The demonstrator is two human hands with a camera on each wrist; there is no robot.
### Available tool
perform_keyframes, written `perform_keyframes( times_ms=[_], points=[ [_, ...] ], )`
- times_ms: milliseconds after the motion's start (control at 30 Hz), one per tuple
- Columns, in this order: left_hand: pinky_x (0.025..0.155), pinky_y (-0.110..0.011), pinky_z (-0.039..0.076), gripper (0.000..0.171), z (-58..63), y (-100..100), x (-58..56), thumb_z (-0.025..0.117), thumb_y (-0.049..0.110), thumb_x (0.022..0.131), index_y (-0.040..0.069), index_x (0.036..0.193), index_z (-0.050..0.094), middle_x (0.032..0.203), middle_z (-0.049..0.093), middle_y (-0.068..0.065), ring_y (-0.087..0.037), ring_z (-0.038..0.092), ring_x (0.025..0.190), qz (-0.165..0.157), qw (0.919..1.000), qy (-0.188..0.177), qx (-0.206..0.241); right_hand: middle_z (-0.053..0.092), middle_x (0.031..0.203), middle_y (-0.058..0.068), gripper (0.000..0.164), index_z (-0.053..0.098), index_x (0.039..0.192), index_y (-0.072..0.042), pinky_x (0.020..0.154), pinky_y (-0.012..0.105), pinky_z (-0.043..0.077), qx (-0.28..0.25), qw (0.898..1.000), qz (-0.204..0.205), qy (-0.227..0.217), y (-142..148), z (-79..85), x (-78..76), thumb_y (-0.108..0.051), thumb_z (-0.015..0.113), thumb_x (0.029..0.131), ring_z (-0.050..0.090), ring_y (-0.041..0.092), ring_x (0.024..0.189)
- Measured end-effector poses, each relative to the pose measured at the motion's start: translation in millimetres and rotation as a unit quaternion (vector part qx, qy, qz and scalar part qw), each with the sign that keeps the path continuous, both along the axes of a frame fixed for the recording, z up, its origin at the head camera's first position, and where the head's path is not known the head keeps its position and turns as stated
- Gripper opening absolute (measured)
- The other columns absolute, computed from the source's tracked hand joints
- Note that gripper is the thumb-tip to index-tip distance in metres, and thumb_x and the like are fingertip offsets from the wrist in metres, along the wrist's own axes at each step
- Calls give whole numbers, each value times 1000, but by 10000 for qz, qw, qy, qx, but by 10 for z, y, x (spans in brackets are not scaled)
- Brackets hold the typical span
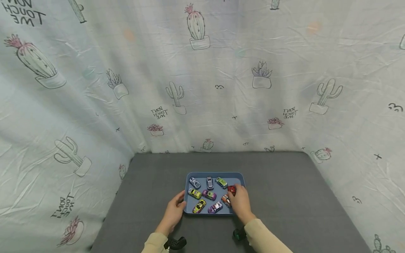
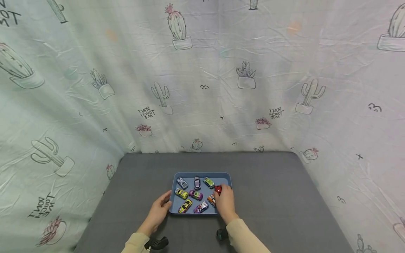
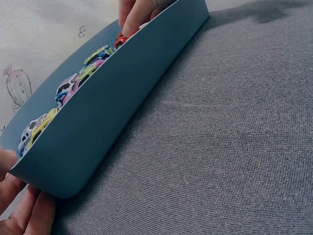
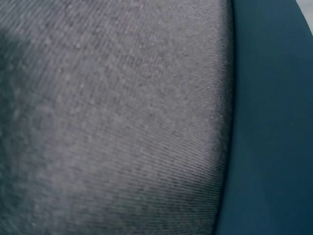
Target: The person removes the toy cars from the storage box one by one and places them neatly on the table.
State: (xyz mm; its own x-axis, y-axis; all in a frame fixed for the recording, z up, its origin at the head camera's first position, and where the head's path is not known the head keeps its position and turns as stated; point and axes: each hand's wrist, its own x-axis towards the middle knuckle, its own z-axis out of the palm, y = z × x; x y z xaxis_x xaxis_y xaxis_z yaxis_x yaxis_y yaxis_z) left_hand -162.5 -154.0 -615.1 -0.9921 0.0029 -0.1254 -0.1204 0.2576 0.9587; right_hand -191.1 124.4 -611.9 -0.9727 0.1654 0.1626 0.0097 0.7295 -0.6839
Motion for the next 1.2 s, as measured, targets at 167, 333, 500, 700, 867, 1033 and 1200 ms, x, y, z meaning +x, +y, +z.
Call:
perform_keyframes(
  times_ms=[167, 333, 500, 700, 867, 1033, 1200],
  points=[
    [98, -49, 47, 45, -5, 9, 12, 50, 4, 100, 11, 144, 46, 136, 53, -16, -31, 54, 118, 57, 10000, -68, -34, 62, 92, 15, 32, 62, 108, 6, 73, 49, 53, 145, 9998, -22, -133, 0, 12, -11, -14, 74, 86, 60, 30, 85],
    [99, -50, 46, 45, 7, 16, 12, 50, 3, 100, 10, 144, 45, 137, 51, -19, -33, 53, 120, 23, 10000, 5, -51, 65, 93, 17, 32, 64, 108, 7, 74, 50, 54, 150, 9999, -3, 35, 3, 46, -19, -11, 75, 84, 63, 33, 85],
    [100, -50, 45, 45, 10, 12, 13, 50, 4, 100, 10, 144, 46, 137, 51, -19, -34, 52, 121, -12, 10000, 51, 38, 67, 92, 18, 31, 65, 107, 7, 72, 50, 54, 115, 9998, -27, 143, 5, 61, -19, -9, 75, 83, 64, 33, 83],
    [100, -50, 45, 44, -11, -1, 31, 50, 4, 100, 10, 144, 46, 137, 52, -19, -32, 52, 121, 17, 10000, 64, 43, 66, 94, 18, 33, 63, 111, 7, 72, 49, 54, 28, 10000, -25, 1, -17, 64, 12, -11, 73, 85, 63, 31, 84],
    [100, -50, 45, 44, -13, 15, 30, 51, 5, 100, 10, 143, 46, 136, 52, -18, -32, 53, 121, 80, 9999, 69, -16, 66, 103, 21, 35, 63, 115, 7, 79, 51, 54, -38, 10000, 7, 32, 16, 122, 56, -12, 71, 87, 63, 34, 93],
    [100, -49, 46, 43, -32, -2, 28, 53, 7, 99, 8, 142, 48, 135, 54, -19, -32, 53, 121, 122, 9999, 95, 13, 66, 106, 20, 37, 62, 118, 6, 80, 49, 54, -181, 9996, -90, 173, 122, 232, 64, -12, 71, 88, 63, 33, 95],
    [97, -47, 48, 44, -77, -54, 43, 55, 13, 100, 5, 142, 47, 131, 56, -20, -33, 55, 119, 176, 9998, 83, -3, 65, 103, 16, 38, 61, 120, 4, 73, 42, 56, -625, 9973, -267, 278, 345, 323, 23, -15, 71, 89, 63, 25, 86]
  ],
)
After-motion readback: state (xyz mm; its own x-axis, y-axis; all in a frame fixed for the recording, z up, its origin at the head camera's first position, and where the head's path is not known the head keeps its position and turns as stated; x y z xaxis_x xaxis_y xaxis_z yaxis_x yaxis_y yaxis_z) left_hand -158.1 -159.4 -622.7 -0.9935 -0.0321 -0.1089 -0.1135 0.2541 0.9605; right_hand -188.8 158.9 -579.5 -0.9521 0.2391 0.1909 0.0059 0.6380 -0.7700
